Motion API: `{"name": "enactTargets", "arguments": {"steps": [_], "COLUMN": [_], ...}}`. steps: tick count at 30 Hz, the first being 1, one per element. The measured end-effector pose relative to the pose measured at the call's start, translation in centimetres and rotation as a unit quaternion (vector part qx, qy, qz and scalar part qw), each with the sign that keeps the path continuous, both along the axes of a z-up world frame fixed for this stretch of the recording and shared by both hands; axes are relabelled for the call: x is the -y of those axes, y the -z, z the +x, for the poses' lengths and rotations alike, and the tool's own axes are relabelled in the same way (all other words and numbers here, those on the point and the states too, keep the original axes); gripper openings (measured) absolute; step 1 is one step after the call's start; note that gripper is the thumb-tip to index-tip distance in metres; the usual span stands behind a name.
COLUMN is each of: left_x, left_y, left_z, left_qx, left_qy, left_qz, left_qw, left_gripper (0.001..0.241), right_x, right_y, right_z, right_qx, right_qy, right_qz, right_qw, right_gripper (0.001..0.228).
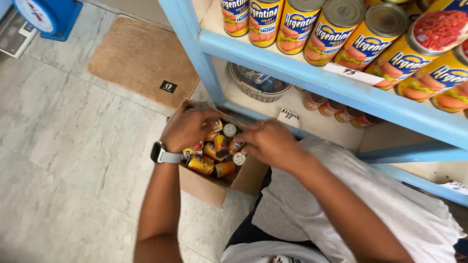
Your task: Stocking canned goods and instant noodles on grocery store shelves from a cardboard box.
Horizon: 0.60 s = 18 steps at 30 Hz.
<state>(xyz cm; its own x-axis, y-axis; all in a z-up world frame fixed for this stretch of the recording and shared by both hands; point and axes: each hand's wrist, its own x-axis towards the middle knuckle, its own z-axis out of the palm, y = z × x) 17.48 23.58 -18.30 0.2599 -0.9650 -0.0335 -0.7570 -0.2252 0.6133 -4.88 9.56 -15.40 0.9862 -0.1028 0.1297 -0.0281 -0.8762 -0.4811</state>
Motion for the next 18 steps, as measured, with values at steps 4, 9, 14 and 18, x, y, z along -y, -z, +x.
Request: {"name": "enactTargets", "arguments": {"steps": [4, 9, 14, 18], "left_x": [-5.7, -6.0, -5.3, -5.1], "left_y": [22.5, 27.9, 28.7, 27.5], "left_z": [5.7, 3.0, 2.0, 1.6], "left_qx": [0.012, 0.049, 0.072, 0.055], "left_qy": [-0.262, -0.347, -0.406, -0.429], "left_qz": [0.014, 0.129, 0.109, 0.084], "left_qw": [0.965, 0.928, 0.905, 0.898], "left_gripper": [0.058, 0.092, 0.089, 0.074], "right_x": [-1.7, -3.0, -3.0, -3.4], "right_y": [15.3, 19.0, 16.8, 17.0], "right_z": [0.0, -2.1, -2.8, -3.2], "right_qx": [-0.045, -0.144, -0.196, -0.208], "right_qy": [-0.002, 0.047, 0.083, 0.095], "right_qz": [0.156, 0.319, 0.131, 0.095], "right_qw": [0.987, 0.936, 0.968, 0.969], "right_gripper": [0.04, 0.037, 0.036, 0.035]}}
